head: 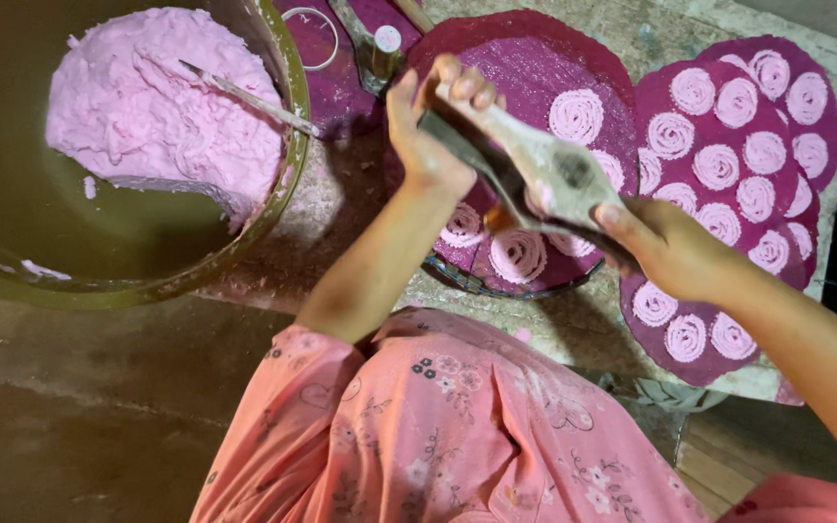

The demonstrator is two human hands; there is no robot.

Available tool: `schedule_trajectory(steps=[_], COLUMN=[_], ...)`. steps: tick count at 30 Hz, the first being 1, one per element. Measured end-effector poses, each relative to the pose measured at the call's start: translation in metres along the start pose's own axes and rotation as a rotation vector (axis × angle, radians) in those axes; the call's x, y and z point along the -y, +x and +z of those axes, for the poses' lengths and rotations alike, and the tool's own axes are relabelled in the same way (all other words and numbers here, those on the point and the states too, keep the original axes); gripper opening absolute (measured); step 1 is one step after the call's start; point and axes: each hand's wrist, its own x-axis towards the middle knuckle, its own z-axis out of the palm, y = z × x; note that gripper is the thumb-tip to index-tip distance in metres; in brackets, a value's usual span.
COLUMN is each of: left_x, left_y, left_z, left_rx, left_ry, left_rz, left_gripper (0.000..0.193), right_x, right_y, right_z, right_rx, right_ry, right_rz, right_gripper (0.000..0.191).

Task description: The person sits at a work table and uses a handheld extrusion tool to pipe pink paste into rose-shaped rosettes on round magenta boards. They refill the tool's cylinder with paste from a large bowl, extrude rosettes one by one, and stack the finished decorated boards on the table.

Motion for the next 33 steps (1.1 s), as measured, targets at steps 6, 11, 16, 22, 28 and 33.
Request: schedule_trajectory(steps=[6, 11, 16, 22, 28, 33], left_x=[-0.038, -0.066, -0.035, 0.009, -0.002, -0.019], left_y=[0.027, -0.005, -0.029, 0.005, 0.031, 0.007], left_z=[0.002, 0.002, 0.002, 0.016, 0.03, 0.002], left_rx=[0.11, 0.017, -0.165, -0.037, 0.003, -0.242], left_ry=[0.067, 0.164, 0.16, -0.024, 0.002, 1.069], left_rz=[-0.007, 0.039, 0.059, -0.033, -0.147, -0.679], left_gripper=[0.035, 0.034, 0.033, 0.034, 0.041, 0.051], right_x=[0.029, 0.041, 0.025, -0.001, -0.018, -0.033], right_y=[0.024, 0.018, -0.006, -0.011, 0.007, 0.013], right_z=[0.019, 0.041, 0.032, 0.002, 0.017, 0.019], right_rx=[-0.095, 0.031, 0.147, -0.076, -0.138, -0.1], right_ry=[0.061, 0.168, 0.17, 0.055, 0.339, 0.429], right_rz=[-0.156, -0.194, -0.113, -0.04, -0.186, -0.239], right_gripper=[0.069, 0.069, 0.073, 0.074, 0.061, 0.051])
